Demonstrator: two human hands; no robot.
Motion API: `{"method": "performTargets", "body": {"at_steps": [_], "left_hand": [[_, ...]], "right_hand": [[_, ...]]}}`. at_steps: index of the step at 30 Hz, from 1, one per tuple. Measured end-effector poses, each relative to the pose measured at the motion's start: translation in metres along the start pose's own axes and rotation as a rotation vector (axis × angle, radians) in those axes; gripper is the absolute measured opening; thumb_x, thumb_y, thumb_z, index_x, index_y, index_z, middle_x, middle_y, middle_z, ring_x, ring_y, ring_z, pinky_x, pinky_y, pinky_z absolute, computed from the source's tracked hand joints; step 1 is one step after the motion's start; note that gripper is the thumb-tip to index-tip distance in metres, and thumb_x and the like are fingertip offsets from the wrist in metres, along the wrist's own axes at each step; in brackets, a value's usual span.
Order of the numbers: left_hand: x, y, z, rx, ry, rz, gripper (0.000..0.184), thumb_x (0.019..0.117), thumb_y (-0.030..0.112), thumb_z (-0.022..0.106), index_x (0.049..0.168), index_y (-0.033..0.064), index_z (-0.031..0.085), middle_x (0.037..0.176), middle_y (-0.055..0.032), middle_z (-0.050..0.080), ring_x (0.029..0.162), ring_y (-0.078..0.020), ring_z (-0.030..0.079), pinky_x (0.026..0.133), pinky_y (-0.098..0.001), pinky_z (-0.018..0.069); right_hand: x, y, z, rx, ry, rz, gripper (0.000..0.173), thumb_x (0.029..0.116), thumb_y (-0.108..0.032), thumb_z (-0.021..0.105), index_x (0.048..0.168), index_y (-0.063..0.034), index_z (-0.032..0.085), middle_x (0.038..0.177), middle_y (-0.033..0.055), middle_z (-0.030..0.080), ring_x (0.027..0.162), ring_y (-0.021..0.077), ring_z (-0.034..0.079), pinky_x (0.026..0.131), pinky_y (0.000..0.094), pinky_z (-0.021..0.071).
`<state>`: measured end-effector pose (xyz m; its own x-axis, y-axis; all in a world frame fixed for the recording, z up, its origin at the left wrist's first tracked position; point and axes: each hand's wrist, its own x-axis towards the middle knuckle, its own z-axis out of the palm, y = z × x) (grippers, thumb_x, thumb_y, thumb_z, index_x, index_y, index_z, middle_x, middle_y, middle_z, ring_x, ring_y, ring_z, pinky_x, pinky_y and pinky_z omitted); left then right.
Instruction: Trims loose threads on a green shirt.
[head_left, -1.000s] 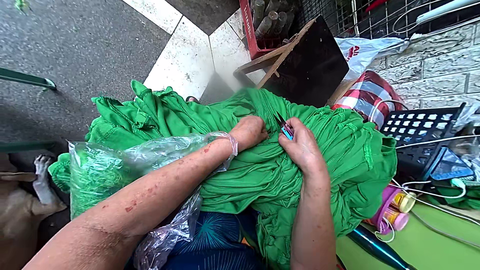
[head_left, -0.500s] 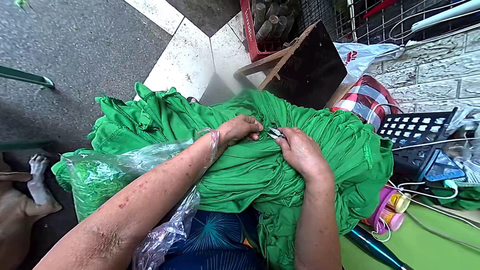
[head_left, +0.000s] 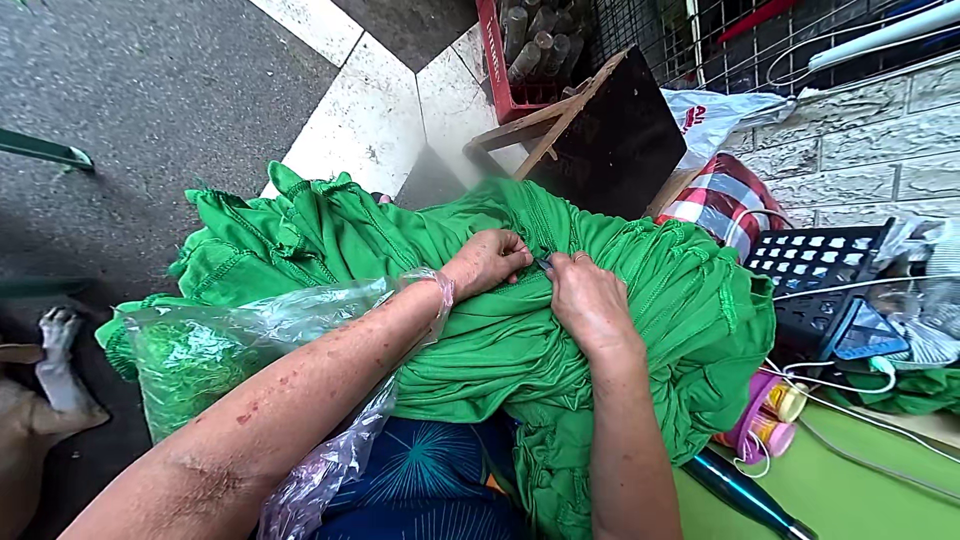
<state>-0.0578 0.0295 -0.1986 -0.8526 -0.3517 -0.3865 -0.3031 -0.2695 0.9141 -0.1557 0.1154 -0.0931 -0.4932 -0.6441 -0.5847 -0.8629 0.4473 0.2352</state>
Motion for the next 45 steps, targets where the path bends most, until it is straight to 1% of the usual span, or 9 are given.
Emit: {"method": "performTargets", "body": {"at_steps": [9, 12, 14, 25, 30, 35, 38, 41, 45], "left_hand": [[0.006, 0.000, 0.000, 0.068, -0.029, -0.074, 0.036, 0.1095, 0.029, 0.049, 0.100, 0.0015, 0.069, 0.077, -0.0023, 0.063, 0.068, -0.0093, 0.057, 0.071, -0.0302, 0.0478], [0.008, 0.004, 0.001, 0.145, -0.039, -0.038, 0.031, 0.1035, 0.028, 0.062, 0.094, -0.0004, 0.072, 0.080, -0.0081, 0.064, 0.075, -0.0163, 0.058, 0.075, -0.0391, 0.0467], [0.008, 0.001, 0.002, 0.123, -0.005, -0.030, 0.026, 0.1016, 0.024, 0.065, 0.088, 0.0025, 0.071, 0.070, -0.0015, 0.061, 0.064, -0.0086, 0.054, 0.066, -0.0304, 0.0454], [0.007, -0.012, -0.001, -0.687, 0.166, -0.100, 0.016, 0.1066, 0.012, 0.052, 0.092, 0.0061, 0.056, 0.069, 0.0033, 0.059, 0.058, -0.0042, 0.060, 0.063, -0.0200, 0.0555], [-0.001, -0.009, 0.003, -0.290, 0.141, 0.054, 0.017, 0.1034, 0.012, 0.059, 0.096, -0.0012, 0.067, 0.074, -0.0010, 0.065, 0.062, -0.0037, 0.061, 0.064, -0.0214, 0.0530], [-0.016, 0.002, 0.016, -0.152, 0.154, -0.052, 0.016, 0.1021, 0.014, 0.063, 0.094, -0.0002, 0.066, 0.072, -0.0008, 0.063, 0.063, -0.0037, 0.058, 0.065, -0.0227, 0.0502], [-0.021, 0.003, 0.018, -0.219, 0.170, -0.157, 0.016, 0.1037, 0.015, 0.061, 0.098, -0.0003, 0.063, 0.076, -0.0033, 0.064, 0.066, -0.0066, 0.060, 0.068, -0.0258, 0.0514], [-0.020, 0.006, 0.018, -0.310, 0.177, -0.213, 0.016, 0.1055, 0.014, 0.057, 0.104, -0.0018, 0.060, 0.080, -0.0048, 0.066, 0.068, -0.0064, 0.064, 0.070, -0.0241, 0.0544], [-0.019, 0.006, 0.018, -0.344, 0.190, -0.215, 0.013, 0.1061, 0.011, 0.055, 0.106, -0.0019, 0.058, 0.082, -0.0073, 0.068, 0.069, -0.0090, 0.068, 0.070, -0.0252, 0.0564]], "right_hand": [[0.004, 0.016, 0.004, 0.226, 0.037, -0.009, 0.034, 0.1122, -0.021, 0.042, 0.130, -0.0002, 0.062, 0.121, 0.0256, 0.066, 0.109, 0.0438, 0.066, 0.090, 0.0609, 0.0516], [0.004, 0.015, 0.003, 0.242, 0.041, 0.000, 0.034, 0.1120, -0.021, 0.042, 0.130, 0.0002, 0.063, 0.120, 0.0256, 0.066, 0.110, 0.0434, 0.066, 0.091, 0.0608, 0.0509], [0.003, 0.017, 0.004, 0.245, 0.042, -0.004, 0.034, 0.1117, -0.022, 0.044, 0.131, -0.0002, 0.062, 0.122, 0.0255, 0.066, 0.109, 0.0433, 0.066, 0.091, 0.0611, 0.0507], [-0.002, 0.025, 0.006, 0.341, 0.083, -0.023, 0.034, 0.1106, -0.021, 0.047, 0.133, 0.0002, 0.061, 0.125, 0.0240, 0.065, 0.111, 0.0410, 0.066, 0.092, 0.0599, 0.0502], [-0.003, 0.026, 0.007, 0.338, 0.097, -0.025, 0.032, 0.1100, -0.020, 0.048, 0.129, 0.0008, 0.063, 0.122, 0.0244, 0.066, 0.108, 0.0410, 0.066, 0.090, 0.0600, 0.0505], [0.006, 0.009, 0.005, 0.327, 0.121, 0.112, 0.057, 0.1035, -0.052, 0.055, 0.112, 0.0030, 0.068, 0.101, 0.0240, 0.069, 0.097, 0.0422, 0.068, 0.081, 0.0617, 0.0510], [0.010, -0.003, 0.002, 0.271, 0.083, 0.199, 0.065, 0.0967, -0.060, 0.062, 0.113, 0.0025, 0.066, 0.100, 0.0244, 0.069, 0.097, 0.0430, 0.068, 0.079, 0.0616, 0.0522], [0.011, -0.002, 0.003, 0.267, 0.080, 0.188, 0.049, 0.0966, -0.042, 0.071, 0.115, 0.0031, 0.064, 0.102, 0.0249, 0.069, 0.098, 0.0440, 0.068, 0.080, 0.0619, 0.0524], [0.010, 0.011, 0.006, 0.351, 0.086, 0.093, 0.026, 0.0993, -0.018, 0.068, 0.113, 0.0036, 0.064, 0.099, 0.0249, 0.068, 0.094, 0.0424, 0.068, 0.079, 0.0611, 0.0516]]}}
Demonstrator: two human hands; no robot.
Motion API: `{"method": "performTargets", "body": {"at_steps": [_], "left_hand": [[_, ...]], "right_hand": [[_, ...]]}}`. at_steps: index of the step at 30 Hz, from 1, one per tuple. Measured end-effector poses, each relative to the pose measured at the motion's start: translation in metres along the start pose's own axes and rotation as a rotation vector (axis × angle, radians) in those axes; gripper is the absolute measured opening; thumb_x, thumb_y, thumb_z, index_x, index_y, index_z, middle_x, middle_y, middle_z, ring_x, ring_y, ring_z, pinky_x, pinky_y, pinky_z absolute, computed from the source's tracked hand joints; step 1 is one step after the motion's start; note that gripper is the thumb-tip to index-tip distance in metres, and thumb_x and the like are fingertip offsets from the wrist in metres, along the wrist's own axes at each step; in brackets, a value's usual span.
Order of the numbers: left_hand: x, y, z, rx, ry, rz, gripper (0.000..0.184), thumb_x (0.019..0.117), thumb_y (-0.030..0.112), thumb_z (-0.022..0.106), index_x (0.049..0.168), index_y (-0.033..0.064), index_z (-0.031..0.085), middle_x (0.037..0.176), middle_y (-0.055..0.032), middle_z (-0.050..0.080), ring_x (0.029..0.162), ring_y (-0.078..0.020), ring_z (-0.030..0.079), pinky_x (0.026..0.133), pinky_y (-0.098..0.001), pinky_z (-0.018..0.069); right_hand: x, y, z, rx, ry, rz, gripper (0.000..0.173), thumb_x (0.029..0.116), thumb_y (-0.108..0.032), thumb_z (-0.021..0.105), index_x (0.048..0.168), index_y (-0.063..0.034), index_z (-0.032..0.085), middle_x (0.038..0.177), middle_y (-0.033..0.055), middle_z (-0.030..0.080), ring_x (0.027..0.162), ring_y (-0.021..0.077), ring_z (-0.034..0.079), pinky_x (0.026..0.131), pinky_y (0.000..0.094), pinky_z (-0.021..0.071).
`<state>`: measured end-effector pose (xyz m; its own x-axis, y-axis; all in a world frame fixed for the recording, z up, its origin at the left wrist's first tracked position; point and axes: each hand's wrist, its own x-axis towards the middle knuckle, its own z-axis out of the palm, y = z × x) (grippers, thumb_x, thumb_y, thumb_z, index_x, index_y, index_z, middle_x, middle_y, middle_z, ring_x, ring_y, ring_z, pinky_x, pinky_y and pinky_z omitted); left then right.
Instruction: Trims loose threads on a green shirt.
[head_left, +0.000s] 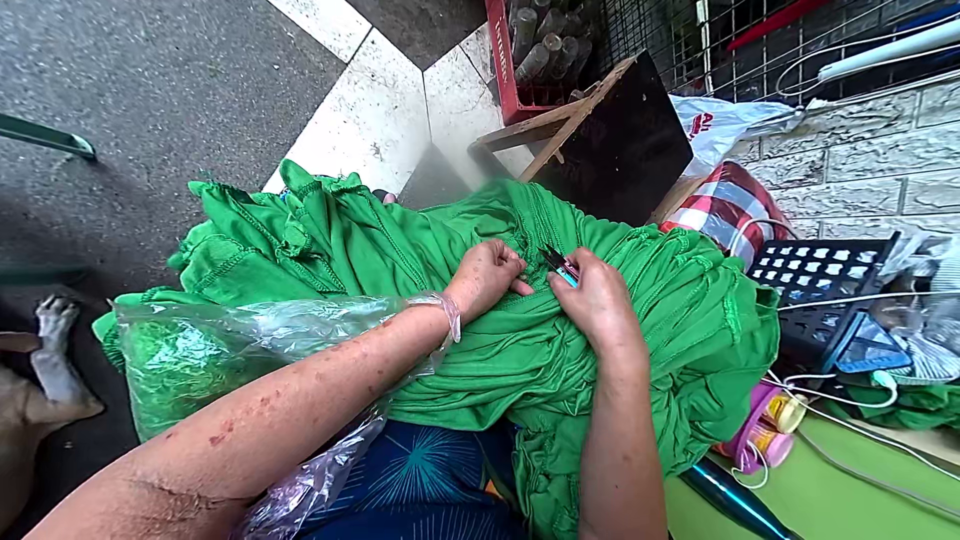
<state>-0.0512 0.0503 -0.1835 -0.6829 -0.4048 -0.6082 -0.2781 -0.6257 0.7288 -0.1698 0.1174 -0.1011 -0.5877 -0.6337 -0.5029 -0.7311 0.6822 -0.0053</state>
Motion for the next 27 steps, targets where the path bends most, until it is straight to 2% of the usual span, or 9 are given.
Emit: {"method": "performTargets", "body": {"at_steps": [3, 5, 9, 11, 15, 19, 22, 24, 27], "left_hand": [[0.004, 0.000, -0.001, -0.009, 0.000, 0.035, 0.009, 0.1026, 0.004, 0.058, 0.106, -0.0033, 0.060, 0.081, -0.0078, 0.067, 0.067, -0.0102, 0.068, 0.068, -0.0259, 0.0583], [0.005, 0.000, -0.002, 0.049, -0.011, 0.081, 0.013, 0.1016, 0.002, 0.059, 0.112, -0.0032, 0.064, 0.086, -0.0076, 0.069, 0.068, -0.0095, 0.069, 0.070, -0.0256, 0.0592], [0.005, 0.002, -0.001, 0.176, -0.026, 0.111, 0.017, 0.1030, 0.004, 0.056, 0.114, 0.0004, 0.069, 0.094, -0.0082, 0.070, 0.072, -0.0094, 0.068, 0.072, -0.0268, 0.0578], [0.007, 0.006, -0.001, 0.225, -0.044, 0.104, 0.019, 0.1053, 0.009, 0.056, 0.114, 0.0010, 0.070, 0.095, -0.0074, 0.070, 0.071, -0.0084, 0.065, 0.073, -0.0271, 0.0558], [0.017, 0.010, 0.001, 0.312, -0.058, 0.138, 0.024, 0.1062, 0.021, 0.057, 0.106, 0.0019, 0.072, 0.080, -0.0026, 0.068, 0.063, -0.0064, 0.059, 0.068, -0.0268, 0.0504], [0.023, 0.012, 0.004, 0.393, -0.111, 0.172, 0.018, 0.1017, 0.018, 0.065, 0.100, 0.0026, 0.073, 0.083, -0.0034, 0.067, 0.067, -0.0072, 0.059, 0.069, -0.0273, 0.0514], [0.023, 0.011, 0.001, 0.485, -0.127, 0.151, 0.018, 0.0979, 0.017, 0.069, 0.088, 0.0023, 0.073, 0.077, -0.0061, 0.064, 0.073, -0.0157, 0.057, 0.071, -0.0396, 0.0449], [0.022, 0.011, -0.001, 0.543, -0.153, 0.119, 0.023, 0.0982, 0.020, 0.070, 0.083, 0.0037, 0.071, 0.072, -0.0051, 0.060, 0.071, -0.0162, 0.055, 0.069, -0.0406, 0.0434], [0.022, 0.011, 0.000, 0.596, -0.157, 0.113, 0.029, 0.0985, 0.022, 0.070, 0.078, 0.0031, 0.067, 0.070, -0.0056, 0.057, 0.068, -0.0177, 0.052, 0.067, -0.0413, 0.0419]], "right_hand": [[-0.001, 0.007, -0.001, 0.068, 0.006, -0.030, 0.021, 0.1008, -0.010, 0.064, 0.115, 0.0047, 0.064, 0.101, 0.0245, 0.068, 0.096, 0.0402, 0.067, 0.083, 0.0588, 0.0518], [-0.003, 0.009, -0.002, 0.105, 0.001, -0.036, 0.021, 0.1019, -0.009, 0.062, 0.117, 0.0052, 0.063, 0.104, 0.0240, 0.068, 0.098, 0.0386, 0.067, 0.086, 0.0561, 0.0520], [-0.004, 0.010, -0.004, 0.128, -0.009, -0.036, 0.020, 0.1028, -0.008, 0.061, 0.117, 0.0052, 0.063, 0.104, 0.0236, 0.067, 0.099, 0.0364, 0.067, 0.087, 0.0543, 0.0518], [-0.003, 0.011, -0.004, 0.149, -0.002, -0.036, 0.020, 0.1029, -0.008, 0.060, 0.117, 0.0053, 0.063, 0.104, 0.0235, 0.068, 0.098, 0.0360, 0.067, 0.087, 0.0540, 0.0518], [-0.004, 0.014, -0.003, 0.208, 0.033, -0.039, 0.018, 0.1026, -0.009, 0.061, 0.115, 0.0041, 0.064, 0.100, 0.0219, 0.068, 0.093, 0.0338, 0.066, 0.083, 0.0527, 0.0520], [-0.004, 0.013, -0.002, 0.207, 0.056, -0.020, 0.018, 0.1027, -0.010, 0.061, 0.113, 0.0037, 0.065, 0.098, 0.0213, 0.068, 0.091, 0.0336, 0.066, 0.081, 0.0530, 0.0518], [-0.003, 0.009, 0.000, 0.154, 0.057, -0.003, 0.022, 0.1049, -0.016, 0.059, 0.111, 0.0037, 0.065, 0.098, 0.0230, 0.068, 0.092, 0.0380, 0.067, 0.080, 0.0571, 0.0519], [-0.004, 0.008, 0.000, 0.133, 0.060, -0.003, 0.026, 0.1052, -0.021, 0.059, 0.111, 0.0033, 0.065, 0.098, 0.0237, 0.068, 0.093, 0.0400, 0.067, 0.080, 0.0586, 0.0521], [-0.004, 0.005, 0.001, 0.079, 0.053, -0.006, 0.041, 0.1009, -0.037, 0.067, 0.109, 0.0029, 0.065, 0.097, 0.0237, 0.068, 0.094, 0.0411, 0.068, 0.079, 0.0600, 0.0520]]}}
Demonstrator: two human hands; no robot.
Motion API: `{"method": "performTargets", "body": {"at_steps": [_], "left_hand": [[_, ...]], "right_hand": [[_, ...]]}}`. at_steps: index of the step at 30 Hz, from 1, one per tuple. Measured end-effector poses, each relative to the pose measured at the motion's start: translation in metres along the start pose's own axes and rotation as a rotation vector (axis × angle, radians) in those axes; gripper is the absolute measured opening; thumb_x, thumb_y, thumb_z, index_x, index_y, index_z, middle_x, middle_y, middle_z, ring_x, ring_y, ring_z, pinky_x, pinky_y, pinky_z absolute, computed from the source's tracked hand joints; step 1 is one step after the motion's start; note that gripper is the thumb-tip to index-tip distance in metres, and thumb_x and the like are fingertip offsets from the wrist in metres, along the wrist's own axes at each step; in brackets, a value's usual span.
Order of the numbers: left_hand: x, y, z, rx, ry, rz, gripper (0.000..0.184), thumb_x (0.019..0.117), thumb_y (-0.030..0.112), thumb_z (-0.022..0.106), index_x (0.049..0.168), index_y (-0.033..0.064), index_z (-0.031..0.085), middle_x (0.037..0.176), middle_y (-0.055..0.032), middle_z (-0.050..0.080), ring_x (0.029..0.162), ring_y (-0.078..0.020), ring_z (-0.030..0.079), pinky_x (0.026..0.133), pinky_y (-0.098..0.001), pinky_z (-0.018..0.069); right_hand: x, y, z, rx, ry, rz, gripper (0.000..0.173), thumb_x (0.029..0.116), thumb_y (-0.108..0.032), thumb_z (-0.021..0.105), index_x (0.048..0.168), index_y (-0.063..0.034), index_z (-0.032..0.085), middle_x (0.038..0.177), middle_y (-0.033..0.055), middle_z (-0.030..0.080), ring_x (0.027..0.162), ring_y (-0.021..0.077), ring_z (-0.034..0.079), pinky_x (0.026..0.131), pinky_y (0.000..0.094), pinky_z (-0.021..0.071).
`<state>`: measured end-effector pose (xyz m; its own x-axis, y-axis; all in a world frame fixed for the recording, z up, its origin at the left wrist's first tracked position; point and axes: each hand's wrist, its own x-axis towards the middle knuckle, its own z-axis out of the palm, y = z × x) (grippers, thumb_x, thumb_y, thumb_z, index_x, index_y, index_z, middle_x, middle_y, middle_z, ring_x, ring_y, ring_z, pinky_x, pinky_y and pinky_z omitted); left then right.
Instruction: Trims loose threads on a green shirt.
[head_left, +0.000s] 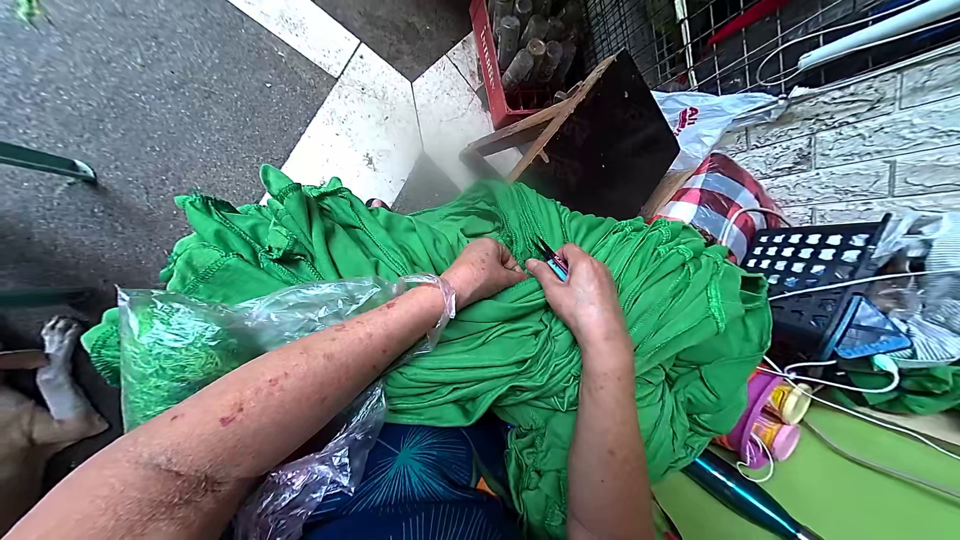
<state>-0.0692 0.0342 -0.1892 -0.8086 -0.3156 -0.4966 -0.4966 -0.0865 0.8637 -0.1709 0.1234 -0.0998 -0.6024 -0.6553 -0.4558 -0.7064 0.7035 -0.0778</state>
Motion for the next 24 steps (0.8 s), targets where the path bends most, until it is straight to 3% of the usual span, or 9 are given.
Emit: {"method": "performTargets", "body": {"at_steps": [2, 8, 12, 16, 19, 24], "left_hand": [[-0.002, 0.002, 0.003, 0.040, 0.027, 0.002, 0.029, 0.0979, 0.022, 0.070, 0.077, 0.0016, 0.065, 0.071, -0.0082, 0.057, 0.070, -0.0216, 0.054, 0.068, -0.0443, 0.0430], [-0.010, 0.009, 0.009, 0.064, 0.124, 0.011, 0.025, 0.0967, 0.023, 0.071, 0.084, 0.0006, 0.071, 0.078, -0.0132, 0.064, 0.079, -0.0274, 0.062, 0.074, -0.0491, 0.0476], [-0.009, 0.003, 0.005, 0.011, 0.111, 0.010, 0.022, 0.0988, 0.019, 0.067, 0.086, 0.0013, 0.072, 0.079, -0.0121, 0.065, 0.079, -0.0259, 0.061, 0.074, -0.0480, 0.0470], [-0.011, 0.000, 0.003, -0.085, 0.138, -0.013, 0.021, 0.1010, 0.016, 0.064, 0.090, 0.0003, 0.071, 0.079, -0.0108, 0.063, 0.076, -0.0224, 0.059, 0.073, -0.0440, 0.0466], [-0.013, -0.003, 0.004, -0.254, 0.190, -0.031, 0.019, 0.1041, 0.015, 0.060, 0.101, -0.0002, 0.070, 0.083, -0.0082, 0.067, 0.072, -0.0139, 0.062, 0.074, -0.0339, 0.0527], [-0.012, -0.007, 0.006, -0.386, 0.202, 0.052, 0.015, 0.1023, 0.013, 0.063, 0.102, 0.0016, 0.072, 0.080, -0.0023, 0.067, 0.066, -0.0047, 0.061, 0.068, -0.0231, 0.0521]], "right_hand": [[0.001, -0.005, 0.000, -0.054, -0.022, 0.019, 0.046, 0.0979, -0.042, 0.070, 0.110, 0.0024, 0.066, 0.099, 0.0236, 0.068, 0.095, 0.0412, 0.068, 0.079, 0.0601, 0.0522], [0.004, -0.001, 0.000, -0.037, -0.039, -0.027, 0.014, 0.0965, -0.011, 0.067, 0.101, 0.0028, 0.067, 0.093, 0.0233, 0.068, 0.089, 0.0409, 0.067, 0.074, 0.0595, 0.0518], [0.003, 0.014, -0.004, 0.145, -0.014, -0.055, 0.014, 0.1025, -0.009, 0.060, 0.103, 0.0029, 0.067, 0.084, 0.0172, 0.064, 0.074, 0.0276, 0.061, 0.067, 0.0473, 0.0489], [0.001, 0.013, -0.006, 0.205, -0.011, -0.001, 0.016, 0.1055, -0.010, 0.057, 0.108, 0.0031, 0.066, 0.090, 0.0163, 0.065, 0.080, 0.0239, 0.060, 0.073, 0.0435, 0.0488], [0.001, 0.012, -0.007, 0.212, -0.019, 0.025, 0.018, 0.1064, -0.011, 0.056, 0.111, 0.0020, 0.066, 0.095, 0.0172, 0.067, 0.086, 0.0255, 0.063, 0.078, 0.0463, 0.0499], [0.002, 0.009, -0.006, 0.169, -0.026, 0.031, 0.019, 0.1076, -0.012, 0.053, 0.110, 0.0023, 0.066, 0.094, 0.0181, 0.067, 0.087, 0.0292, 0.064, 0.078, 0.0500, 0.0499]]}}
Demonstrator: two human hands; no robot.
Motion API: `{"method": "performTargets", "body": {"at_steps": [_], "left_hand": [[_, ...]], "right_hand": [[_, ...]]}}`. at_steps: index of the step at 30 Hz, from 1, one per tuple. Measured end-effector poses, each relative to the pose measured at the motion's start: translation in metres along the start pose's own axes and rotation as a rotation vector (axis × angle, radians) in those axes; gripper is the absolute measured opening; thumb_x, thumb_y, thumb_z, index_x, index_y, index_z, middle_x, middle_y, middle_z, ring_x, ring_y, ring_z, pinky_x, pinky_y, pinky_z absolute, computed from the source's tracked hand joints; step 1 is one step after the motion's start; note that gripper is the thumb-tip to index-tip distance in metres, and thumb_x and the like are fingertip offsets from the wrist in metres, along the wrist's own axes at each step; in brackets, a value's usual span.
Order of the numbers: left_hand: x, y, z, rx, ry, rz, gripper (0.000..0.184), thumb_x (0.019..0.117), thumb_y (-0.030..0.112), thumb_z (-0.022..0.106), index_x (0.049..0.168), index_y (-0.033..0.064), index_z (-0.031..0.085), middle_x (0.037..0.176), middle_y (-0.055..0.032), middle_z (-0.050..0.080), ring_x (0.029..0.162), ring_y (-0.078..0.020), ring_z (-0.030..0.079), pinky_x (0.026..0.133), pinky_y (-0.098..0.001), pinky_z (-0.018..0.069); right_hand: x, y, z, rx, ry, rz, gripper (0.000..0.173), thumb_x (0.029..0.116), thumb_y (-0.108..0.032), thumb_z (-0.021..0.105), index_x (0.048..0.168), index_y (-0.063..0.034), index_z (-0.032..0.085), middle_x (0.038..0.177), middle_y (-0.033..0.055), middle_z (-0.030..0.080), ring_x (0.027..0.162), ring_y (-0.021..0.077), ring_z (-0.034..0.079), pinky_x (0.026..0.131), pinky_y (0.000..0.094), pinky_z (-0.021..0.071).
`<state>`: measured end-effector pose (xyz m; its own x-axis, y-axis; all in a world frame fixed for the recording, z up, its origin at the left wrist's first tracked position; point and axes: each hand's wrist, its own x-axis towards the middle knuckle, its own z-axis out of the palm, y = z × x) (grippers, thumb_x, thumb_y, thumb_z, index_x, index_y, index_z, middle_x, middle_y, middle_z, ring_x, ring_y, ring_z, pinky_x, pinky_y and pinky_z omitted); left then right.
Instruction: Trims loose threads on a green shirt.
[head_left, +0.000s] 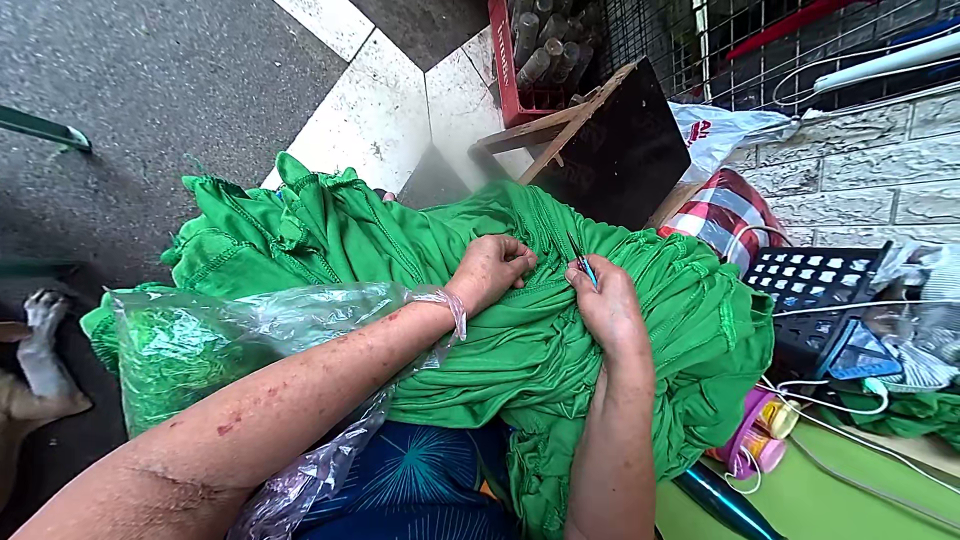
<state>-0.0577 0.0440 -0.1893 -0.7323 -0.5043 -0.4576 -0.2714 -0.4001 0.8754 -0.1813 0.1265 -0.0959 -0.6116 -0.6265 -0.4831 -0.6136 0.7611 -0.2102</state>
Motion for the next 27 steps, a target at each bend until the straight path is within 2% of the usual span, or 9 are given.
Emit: {"method": "performTargets", "body": {"at_steps": [3, 7, 9, 12, 15, 16, 18, 22, 27], "left_hand": [[-0.003, 0.001, 0.000, 0.054, -0.055, 0.050, 0.011, 0.0991, 0.012, 0.068, 0.101, 0.0029, 0.073, 0.080, -0.0021, 0.068, 0.066, -0.0037, 0.060, 0.067, -0.0222, 0.0513], [-0.007, 0.005, 0.000, 0.184, -0.074, 0.089, 0.012, 0.0978, 0.014, 0.069, 0.098, 0.0039, 0.076, 0.085, -0.0063, 0.070, 0.078, -0.0120, 0.062, 0.077, -0.0340, 0.0498], [-0.007, 0.005, 0.001, 0.180, -0.043, 0.044, 0.013, 0.1006, 0.014, 0.065, 0.099, 0.0031, 0.073, 0.079, -0.0041, 0.067, 0.069, -0.0089, 0.059, 0.070, -0.0292, 0.0500], [-0.011, 0.004, -0.004, 0.079, 0.009, -0.042, 0.014, 0.1019, 0.012, 0.063, 0.102, 0.0008, 0.071, 0.081, -0.0051, 0.066, 0.069, -0.0083, 0.061, 0.070, -0.0272, 0.0522], [-0.021, -0.004, -0.005, 0.137, 0.047, 0.156, 0.013, 0.1010, 0.012, 0.064, 0.104, 0.0040, 0.073, 0.089, -0.0032, 0.070, 0.076, -0.0064, 0.064, 0.074, -0.0252, 0.0537], [-0.028, -0.007, -0.003, 0.220, 0.056, 0.297, 0.015, 0.1003, 0.009, 0.063, 0.105, 0.0026, 0.075, 0.095, -0.0078, 0.072, 0.085, -0.0129, 0.067, 0.081, -0.0312, 0.0547], [-0.039, -0.008, 0.003, 0.393, 0.033, 0.459, 0.019, 0.0975, 0.003, 0.061, 0.106, -0.0001, 0.077, 0.094, -0.0160, 0.071, 0.090, -0.0268, 0.068, 0.084, -0.0421, 0.0553], [-0.050, 0.004, 0.009, 0.494, -0.091, 0.416, 0.024, 0.0983, 0.000, 0.057, 0.112, 0.0010, 0.077, 0.097, -0.0185, 0.068, 0.092, -0.0312, 0.067, 0.082, -0.0439, 0.0539], [-0.051, -0.002, 0.011, 0.471, -0.026, 0.461, 0.022, 0.0984, 0.001, 0.056, 0.108, 0.0004, 0.076, 0.093, -0.0165, 0.066, 0.086, -0.0290, 0.066, 0.076, -0.0418, 0.0537]], "right_hand": [[0.000, -0.001, 0.000, -0.017, -0.006, 0.013, 0.022, 0.1089, -0.015, 0.051, 0.111, 0.0012, 0.066, 0.094, 0.0181, 0.067, 0.086, 0.0295, 0.065, 0.079, 0.0503, 0.0507], [-0.001, 0.000, 0.001, -0.020, -0.005, -0.004, 0.023, 0.1091, -0.016, 0.051, 0.111, 0.0013, 0.066, 0.093, 0.0184, 0.068, 0.086, 0.0303, 0.065, 0.078, 0.0508, 0.0509], [-0.001, 0.001, 0.000, -0.010, -0.002, -0.007, 0.023, 0.1092, -0.016, 0.051, 0.111, 0.0010, 0.065, 0.092, 0.0175, 0.067, 0.084, 0.0288, 0.064, 0.077, 0.0494, 0.0505], [-0.001, 0.003, 0.000, 0.020, 0.000, -0.022, 0.020, 0.1084, -0.015, 0.053, 0.110, 0.0004, 0.065, 0.091, 0.0158, 0.066, 0.082, 0.0256, 0.063, 0.076, 0.0461, 0.0501], [-0.003, 0.006, 0.000, 0.047, 0.009, -0.054, 0.015, 0.1054, -0.009, 0.057, 0.111, 0.0016, 0.065, 0.089, 0.0149, 0.064, 0.076, 0.0224, 0.059, 0.070, 0.0419, 0.0485], [-0.004, 0.006, -0.001, 0.057, 0.009, -0.053, 0.014, 0.1043, -0.006, 0.056, 0.113, 0.0019, 0.063, 0.089, 0.0146, 0.063, 0.074, 0.0215, 0.058, 0.069, 0.0406, 0.0480], [-0.005, 0.007, -0.001, 0.070, 0.015, -0.049, 0.014, 0.1033, -0.003, 0.056, 0.115, 0.0011, 0.061, 0.087, 0.0127, 0.061, 0.072, 0.0192, 0.055, 0.067, 0.0380, 0.0468], [-0.005, 0.008, -0.003, 0.129, -0.002, -0.026, 0.013, 0.1048, -0.001, 0.052, 0.117, 0.0006, 0.058, 0.089, 0.0121, 0.060, 0.072, 0.0171, 0.056, 0.067, 0.0354, 0.0473], [-0.004, 0.006, -0.004, 0.125, -0.012, -0.004, 0.015, 0.1052, -0.001, 0.051, 0.119, 0.0014, 0.057, 0.092, 0.0138, 0.063, 0.075, 0.0187, 0.060, 0.070, 0.0364, 0.0499]]}}
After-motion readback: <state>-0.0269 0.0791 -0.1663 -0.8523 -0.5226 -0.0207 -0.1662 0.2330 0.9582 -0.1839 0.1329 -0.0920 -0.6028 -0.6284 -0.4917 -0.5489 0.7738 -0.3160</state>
